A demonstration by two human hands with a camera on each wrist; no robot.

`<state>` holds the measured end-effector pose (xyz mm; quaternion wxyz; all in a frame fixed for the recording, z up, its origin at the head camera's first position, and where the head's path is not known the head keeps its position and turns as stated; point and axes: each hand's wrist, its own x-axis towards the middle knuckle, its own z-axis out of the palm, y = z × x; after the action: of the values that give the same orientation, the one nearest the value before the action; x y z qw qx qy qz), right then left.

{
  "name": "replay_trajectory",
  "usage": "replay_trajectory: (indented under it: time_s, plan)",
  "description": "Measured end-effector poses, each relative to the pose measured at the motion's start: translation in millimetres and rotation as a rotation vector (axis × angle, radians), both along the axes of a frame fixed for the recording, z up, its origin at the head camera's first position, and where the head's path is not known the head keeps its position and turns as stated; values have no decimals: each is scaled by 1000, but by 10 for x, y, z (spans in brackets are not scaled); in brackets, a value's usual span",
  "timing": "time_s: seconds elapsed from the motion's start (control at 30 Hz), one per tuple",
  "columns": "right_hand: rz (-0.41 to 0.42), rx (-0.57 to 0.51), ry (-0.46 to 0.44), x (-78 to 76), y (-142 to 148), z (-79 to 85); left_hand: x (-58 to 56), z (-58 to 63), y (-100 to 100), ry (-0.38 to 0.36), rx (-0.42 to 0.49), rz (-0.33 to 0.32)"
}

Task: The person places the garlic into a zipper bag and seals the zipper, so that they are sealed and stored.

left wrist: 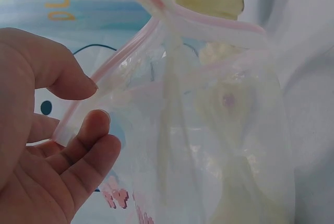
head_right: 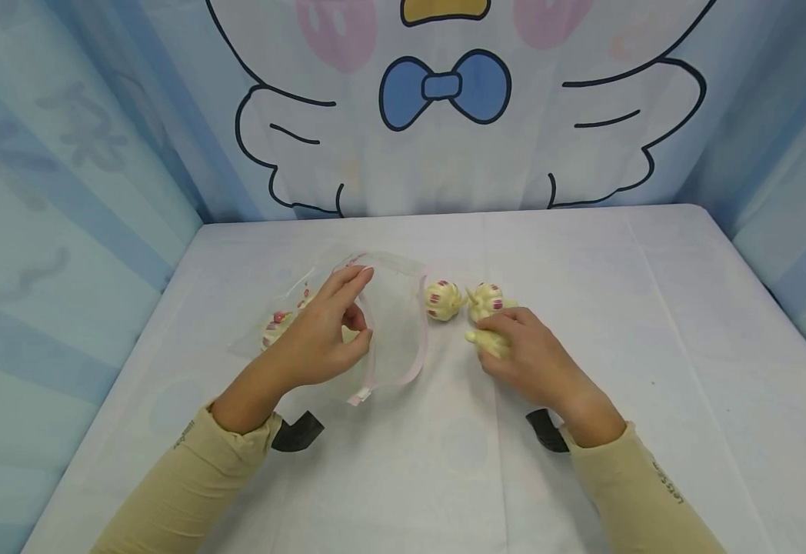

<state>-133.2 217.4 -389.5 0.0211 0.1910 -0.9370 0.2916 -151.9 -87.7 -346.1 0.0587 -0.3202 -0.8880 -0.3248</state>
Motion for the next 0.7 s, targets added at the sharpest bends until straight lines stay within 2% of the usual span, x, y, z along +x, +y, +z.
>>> replay_trajectory:
  time_s: [0.2, 0.53, 0.7]
  plan:
    - [35, -65, -2, 10, -34, 13, 2, 3, 1, 23, -7, 10]
    - [5, -95, -71, 17, -110, 54, 0, 4, -11, 46, 5, 7]
    - [4, -98, -56, 16, -142, 56, 2, 7, -8, 49, 12, 5]
